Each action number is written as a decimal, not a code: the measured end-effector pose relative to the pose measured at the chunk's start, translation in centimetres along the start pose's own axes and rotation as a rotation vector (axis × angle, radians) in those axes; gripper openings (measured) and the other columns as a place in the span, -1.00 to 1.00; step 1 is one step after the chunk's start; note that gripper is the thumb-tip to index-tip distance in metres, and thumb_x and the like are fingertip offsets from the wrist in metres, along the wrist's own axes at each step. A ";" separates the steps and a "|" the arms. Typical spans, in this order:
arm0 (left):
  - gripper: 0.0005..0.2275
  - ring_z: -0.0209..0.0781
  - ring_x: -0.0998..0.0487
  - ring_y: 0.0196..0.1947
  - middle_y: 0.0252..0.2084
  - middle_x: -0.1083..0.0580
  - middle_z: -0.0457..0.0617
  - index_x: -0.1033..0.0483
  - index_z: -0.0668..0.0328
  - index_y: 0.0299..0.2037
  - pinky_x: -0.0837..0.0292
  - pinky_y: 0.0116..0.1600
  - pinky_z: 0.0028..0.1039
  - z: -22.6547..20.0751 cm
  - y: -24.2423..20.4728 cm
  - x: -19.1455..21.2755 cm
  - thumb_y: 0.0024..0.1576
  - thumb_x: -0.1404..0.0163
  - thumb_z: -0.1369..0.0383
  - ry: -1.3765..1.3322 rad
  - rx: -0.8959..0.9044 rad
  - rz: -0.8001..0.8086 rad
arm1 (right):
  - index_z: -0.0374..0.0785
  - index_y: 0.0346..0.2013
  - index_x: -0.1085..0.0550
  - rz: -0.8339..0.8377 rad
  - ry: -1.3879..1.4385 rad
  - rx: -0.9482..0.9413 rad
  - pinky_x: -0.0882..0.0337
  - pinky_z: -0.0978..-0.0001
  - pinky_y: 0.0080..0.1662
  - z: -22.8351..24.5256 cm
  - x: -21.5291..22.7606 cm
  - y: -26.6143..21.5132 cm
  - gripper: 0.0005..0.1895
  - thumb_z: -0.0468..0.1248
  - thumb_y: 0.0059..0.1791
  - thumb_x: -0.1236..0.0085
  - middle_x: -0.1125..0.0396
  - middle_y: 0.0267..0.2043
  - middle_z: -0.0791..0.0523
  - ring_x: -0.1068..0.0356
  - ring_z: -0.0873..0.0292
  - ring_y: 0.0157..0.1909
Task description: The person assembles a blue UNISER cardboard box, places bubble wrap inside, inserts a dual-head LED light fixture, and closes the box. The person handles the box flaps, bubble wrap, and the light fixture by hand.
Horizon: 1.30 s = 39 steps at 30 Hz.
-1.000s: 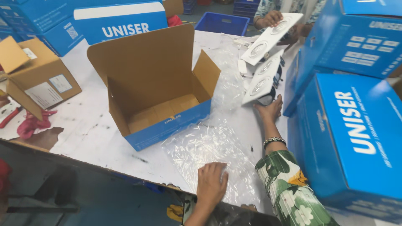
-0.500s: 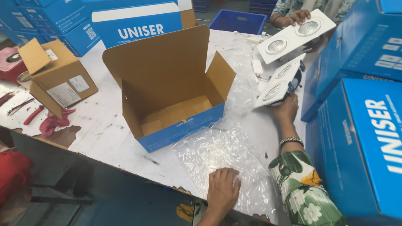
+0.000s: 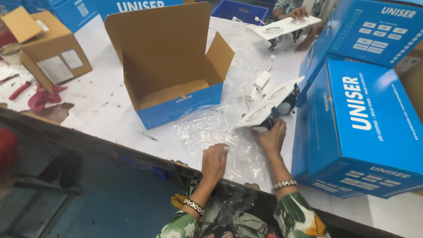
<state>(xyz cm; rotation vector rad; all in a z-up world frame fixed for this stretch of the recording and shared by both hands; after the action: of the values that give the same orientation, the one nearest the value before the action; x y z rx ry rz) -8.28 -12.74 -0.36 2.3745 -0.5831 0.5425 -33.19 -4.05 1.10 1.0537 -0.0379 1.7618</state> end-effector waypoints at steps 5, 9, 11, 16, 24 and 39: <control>-0.79 0.03 -0.49 -0.14 -0.25 -0.55 0.04 -0.53 0.13 -0.14 -0.27 0.04 -0.18 0.9 -0.4 -0.1 0.28 0.13 0.24 -0.019 0.086 0.001 | -0.36 0.23 -0.38 0.152 0.451 -0.006 -0.49 0.23 0.02 -3.0 0.9 -2.0 -0.20 -0.03 -0.20 -0.39 -0.22 0.24 -0.05 -0.35 0.05 0.23; -0.77 0.04 -0.48 -0.13 -0.23 -0.54 0.05 -0.54 0.14 -0.15 -0.26 0.05 -0.18 0.7 -0.5 0.1 0.29 0.14 0.22 0.017 0.071 -0.020 | -0.37 0.27 -0.36 0.298 0.659 -0.058 -0.43 0.30 0.13 -5.1 -0.2 -2.3 -0.27 -0.09 -0.11 -0.32 -0.30 0.27 -0.04 -0.37 0.07 0.26; -0.75 0.05 -0.47 -0.12 -0.23 -0.54 0.06 -0.55 0.15 -0.15 -0.26 0.05 -0.17 0.5 -0.2 -0.1 0.29 0.14 0.21 0.040 0.072 -0.017 | -0.36 0.31 -0.32 0.309 0.730 -0.159 -0.36 0.27 0.21 -5.8 -1.5 -1.9 -0.23 -0.07 -0.10 -0.31 -0.31 0.28 -0.05 -0.35 0.05 0.27; -0.80 0.07 -0.47 -0.15 -0.25 -0.52 0.08 -0.53 0.19 -0.20 -0.28 0.03 -0.17 0.3 -0.4 0.2 0.24 0.08 0.25 0.047 0.043 -0.043 | -0.39 0.46 -0.06 0.260 0.536 -0.025 -0.12 0.11 0.33 -2.0 -5.1 -2.4 -0.03 -0.04 -0.07 -0.33 -0.05 0.39 -0.20 -0.06 -0.10 0.41; -0.86 0.08 -0.45 -0.22 -0.30 -0.49 0.08 -0.49 0.26 -0.28 -0.30 -0.04 -0.16 -0.6 -0.5 -0.4 0.16 -0.01 0.33 0.134 -0.049 -0.021 | -0.35 0.04 -0.54 0.534 0.814 -0.044 -0.40 0.23 0.20 0.8 -4.3 -2.9 -0.57 -0.10 0.02 -0.15 -0.44 0.10 -0.09 -0.44 0.02 0.14; -0.87 0.06 -0.45 -0.18 -0.26 -0.49 0.03 -0.50 0.23 -0.27 -0.30 -0.03 -0.17 -1.3 -0.5 0.2 0.16 0.00 0.34 0.101 -0.087 -0.058 | -0.28 0.50 -0.04 -0.194 0.927 -0.017 0.02 0.24 0.46 -6.8 -1.7 3.2 -0.32 -0.02 0.22 0.01 0.06 0.56 -0.03 0.03 0.07 0.54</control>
<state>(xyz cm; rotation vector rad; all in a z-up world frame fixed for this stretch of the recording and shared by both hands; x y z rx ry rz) -8.18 -11.61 0.39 2.2602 -0.4822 0.5952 -39.82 -3.56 -2.87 0.1427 0.5990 1.9036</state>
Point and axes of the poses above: each hand's wrist, its own y-axis towards the middle knuckle, its own x-axis out of the back of the hand, z = x × y, the point moved 9 cm from there along y, towards the middle knuckle
